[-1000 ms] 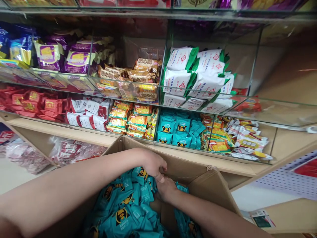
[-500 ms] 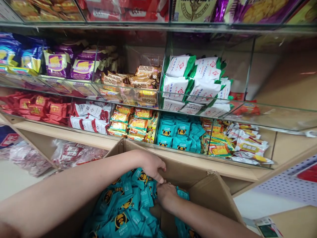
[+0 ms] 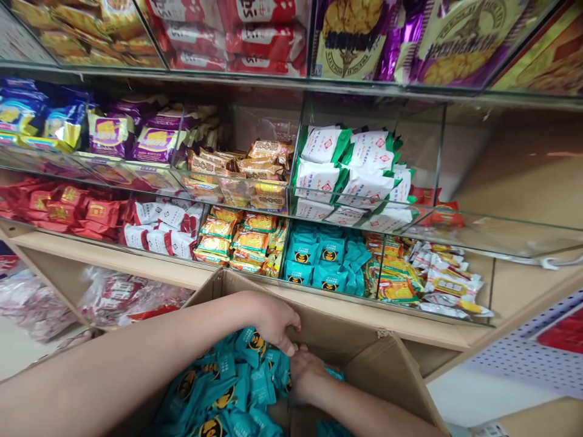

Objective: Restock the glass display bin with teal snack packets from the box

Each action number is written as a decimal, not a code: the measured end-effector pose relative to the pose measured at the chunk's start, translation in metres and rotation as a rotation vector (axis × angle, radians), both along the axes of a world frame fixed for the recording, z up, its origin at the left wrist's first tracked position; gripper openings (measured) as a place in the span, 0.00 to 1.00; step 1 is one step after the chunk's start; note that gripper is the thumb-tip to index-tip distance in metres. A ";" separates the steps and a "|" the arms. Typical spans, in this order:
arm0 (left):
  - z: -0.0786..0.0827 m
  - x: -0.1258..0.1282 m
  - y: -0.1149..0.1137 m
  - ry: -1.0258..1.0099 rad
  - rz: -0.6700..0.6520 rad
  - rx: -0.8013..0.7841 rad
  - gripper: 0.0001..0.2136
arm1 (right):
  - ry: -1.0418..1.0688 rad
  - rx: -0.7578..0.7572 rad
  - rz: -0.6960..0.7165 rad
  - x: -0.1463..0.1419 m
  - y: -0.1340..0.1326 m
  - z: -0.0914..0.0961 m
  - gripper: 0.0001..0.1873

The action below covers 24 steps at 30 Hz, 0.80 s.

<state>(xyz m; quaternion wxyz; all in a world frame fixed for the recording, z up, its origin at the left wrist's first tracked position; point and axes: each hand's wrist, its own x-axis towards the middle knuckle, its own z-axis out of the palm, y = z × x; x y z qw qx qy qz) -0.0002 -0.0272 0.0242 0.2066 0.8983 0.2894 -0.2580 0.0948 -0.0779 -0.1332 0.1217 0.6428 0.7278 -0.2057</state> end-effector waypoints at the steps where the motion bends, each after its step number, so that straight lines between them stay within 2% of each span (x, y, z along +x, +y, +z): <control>1: 0.002 -0.001 0.001 -0.012 0.008 0.000 0.28 | -0.007 -0.018 0.022 0.004 0.000 0.009 0.43; 4: 0.008 -0.006 0.005 -0.100 0.057 -0.008 0.28 | -0.002 -0.037 0.088 0.025 -0.002 0.045 0.42; 6: 0.010 -0.009 0.006 -0.212 0.098 -0.049 0.27 | 0.099 0.001 0.105 0.043 -0.005 0.076 0.38; 9: 0.007 -0.009 0.006 -0.438 0.174 -0.180 0.26 | 0.441 0.129 0.068 0.071 -0.007 0.115 0.32; 11: 0.002 -0.005 0.005 -0.572 0.263 -0.290 0.20 | 0.669 0.213 -0.017 0.083 -0.007 0.128 0.30; 13: -0.003 0.001 0.003 -0.665 0.390 -0.420 0.14 | 0.901 0.248 -0.112 0.090 -0.006 0.128 0.27; 16: -0.007 0.007 0.003 -0.760 0.558 -0.592 0.14 | 1.211 0.294 -0.266 0.090 -0.002 0.111 0.19; 20: -0.009 0.011 0.005 -0.888 0.641 -0.703 0.17 | 1.404 0.369 -0.428 0.084 0.001 0.092 0.17; 24: -0.009 0.016 0.003 -1.041 0.761 -0.739 0.17 | 1.636 0.338 -0.498 0.077 -0.002 0.093 0.18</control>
